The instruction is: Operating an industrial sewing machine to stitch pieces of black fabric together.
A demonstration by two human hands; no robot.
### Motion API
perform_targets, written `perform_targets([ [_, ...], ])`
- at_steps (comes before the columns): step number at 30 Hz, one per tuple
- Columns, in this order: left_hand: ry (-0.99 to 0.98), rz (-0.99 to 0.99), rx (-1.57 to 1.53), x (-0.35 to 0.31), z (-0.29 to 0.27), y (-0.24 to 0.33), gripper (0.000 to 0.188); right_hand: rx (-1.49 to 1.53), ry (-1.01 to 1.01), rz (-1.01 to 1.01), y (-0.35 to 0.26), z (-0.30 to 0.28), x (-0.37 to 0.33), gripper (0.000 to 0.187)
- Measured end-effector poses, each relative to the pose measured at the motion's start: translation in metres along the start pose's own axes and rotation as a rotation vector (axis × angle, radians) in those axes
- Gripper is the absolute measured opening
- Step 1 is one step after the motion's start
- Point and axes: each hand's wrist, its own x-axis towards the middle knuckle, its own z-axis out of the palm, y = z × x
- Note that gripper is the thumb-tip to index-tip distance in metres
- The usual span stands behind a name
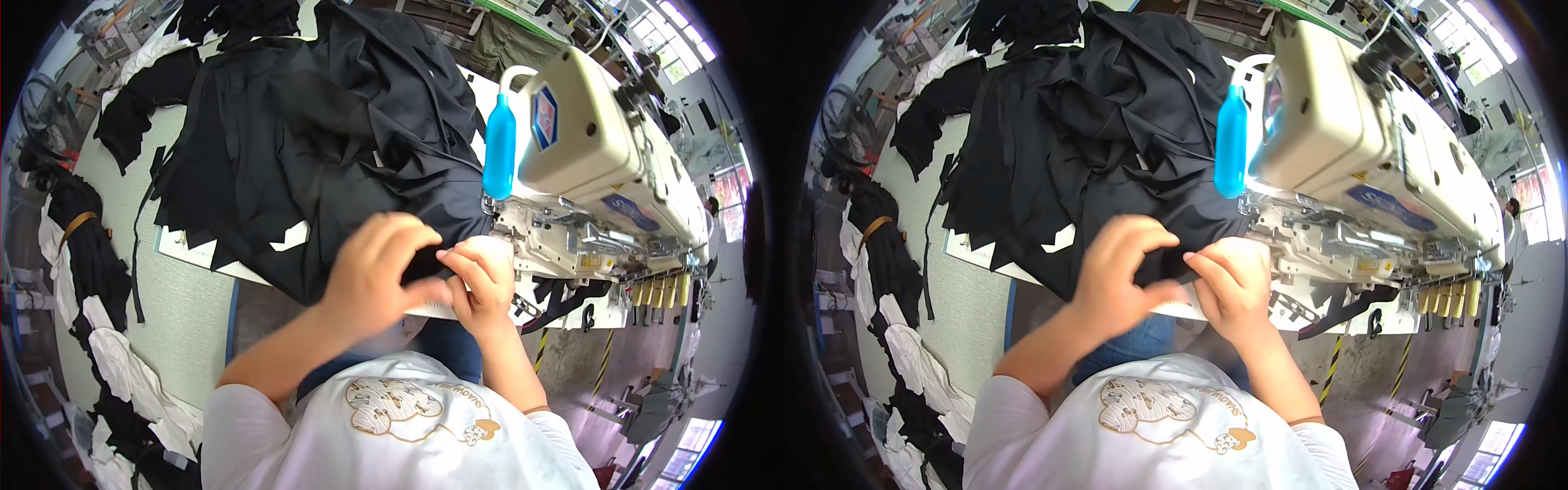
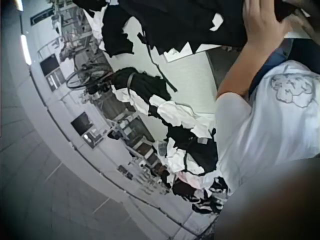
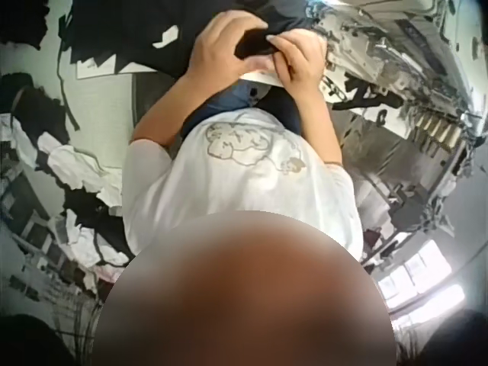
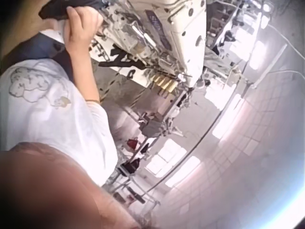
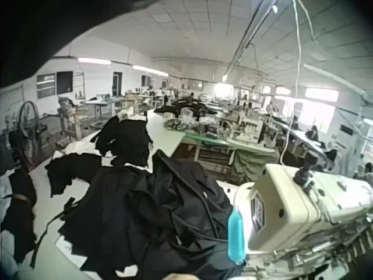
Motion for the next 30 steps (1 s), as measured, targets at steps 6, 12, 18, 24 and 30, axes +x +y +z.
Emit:
perform_targets([
  [6,-0.024,-0.291,0.049,-0.033,0.005,0.010,0.035,0.012,-0.048,0.028,-0.002,-0.003,0.013,0.033],
  [12,0.038,-0.349,-0.069,-0.018,-0.008,0.019,0.023,0.024,-0.036,0.067,0.002,-0.010,0.025,0.015],
  [18,-0.134,-0.655,-0.165,-0.003,-0.015,0.019,0.024,0.125,-0.124,0.116,0.002,-0.019,0.028,0.010],
  [24,-0.147,-0.493,-0.235,-0.003,-0.021,0.016,0.027,0.193,-0.184,0.139,0.008,-0.022,0.027,0.013],
  [30,-0.168,-0.450,-0.290,-0.005,-0.025,0.012,0.025,0.254,-0.231,0.139,0.017,-0.019,0.028,0.016],
])
